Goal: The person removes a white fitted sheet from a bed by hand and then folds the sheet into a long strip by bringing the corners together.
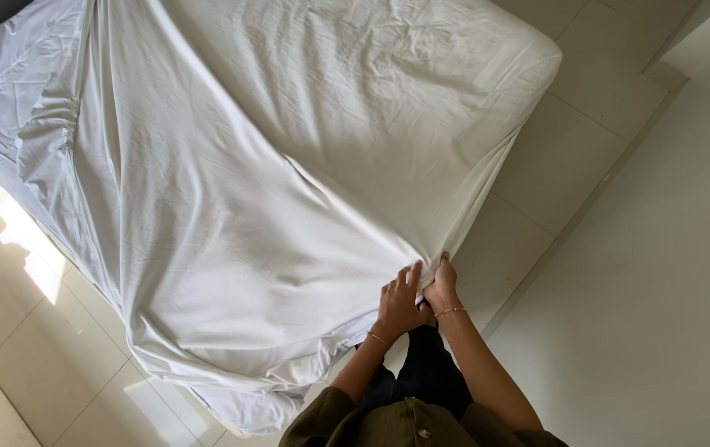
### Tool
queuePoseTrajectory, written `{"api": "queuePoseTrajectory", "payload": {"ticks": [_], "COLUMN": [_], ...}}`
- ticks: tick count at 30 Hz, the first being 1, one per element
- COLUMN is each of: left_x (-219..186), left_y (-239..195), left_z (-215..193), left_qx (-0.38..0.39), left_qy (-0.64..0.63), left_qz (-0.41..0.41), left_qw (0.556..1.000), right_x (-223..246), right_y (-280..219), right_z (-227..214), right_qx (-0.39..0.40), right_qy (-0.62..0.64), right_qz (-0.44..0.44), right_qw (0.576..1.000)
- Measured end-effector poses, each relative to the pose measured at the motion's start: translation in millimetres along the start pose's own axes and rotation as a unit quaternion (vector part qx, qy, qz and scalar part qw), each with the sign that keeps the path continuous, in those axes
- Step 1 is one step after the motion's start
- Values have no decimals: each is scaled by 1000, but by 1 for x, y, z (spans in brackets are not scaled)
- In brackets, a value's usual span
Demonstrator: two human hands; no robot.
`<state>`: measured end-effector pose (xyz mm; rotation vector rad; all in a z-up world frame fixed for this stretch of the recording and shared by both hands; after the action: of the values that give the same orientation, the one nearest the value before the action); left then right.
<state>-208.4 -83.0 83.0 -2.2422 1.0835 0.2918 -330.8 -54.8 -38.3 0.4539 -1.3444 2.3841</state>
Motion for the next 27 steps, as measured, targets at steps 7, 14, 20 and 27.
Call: {"api": "queuePoseTrajectory", "payload": {"ticks": [7, 14, 20, 27], "left_x": [24, 11, -40, -58], "left_y": [42, 18, 27, 130], "left_z": [18, 23, -16, 4], "left_qx": [-122, -75, -114, -198], "left_qy": [44, -45, -94, -2], "left_qz": [-7, -31, -43, 27], "left_qw": [992, 996, 988, 980], "right_x": [36, 79, 89, 112], "right_y": [44, 97, 87, 70], "right_z": [4, -9, -7, -12], "right_qx": [104, 18, -5, 1], "right_qy": [-53, -14, 44, 37], "right_qz": [119, 40, -10, -7], "right_qw": [986, 999, 999, 999]}}
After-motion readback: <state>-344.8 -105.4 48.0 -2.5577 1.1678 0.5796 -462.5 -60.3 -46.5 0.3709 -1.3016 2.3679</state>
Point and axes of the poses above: each hand's wrist, its own y-axis towards the middle knuckle, its own z-axis out of the palm, x = y × z, the point moved 4 cm from there along y, towards the middle knuckle, and after that the axes turned 10 degrees about x, right-handed, at the moved point
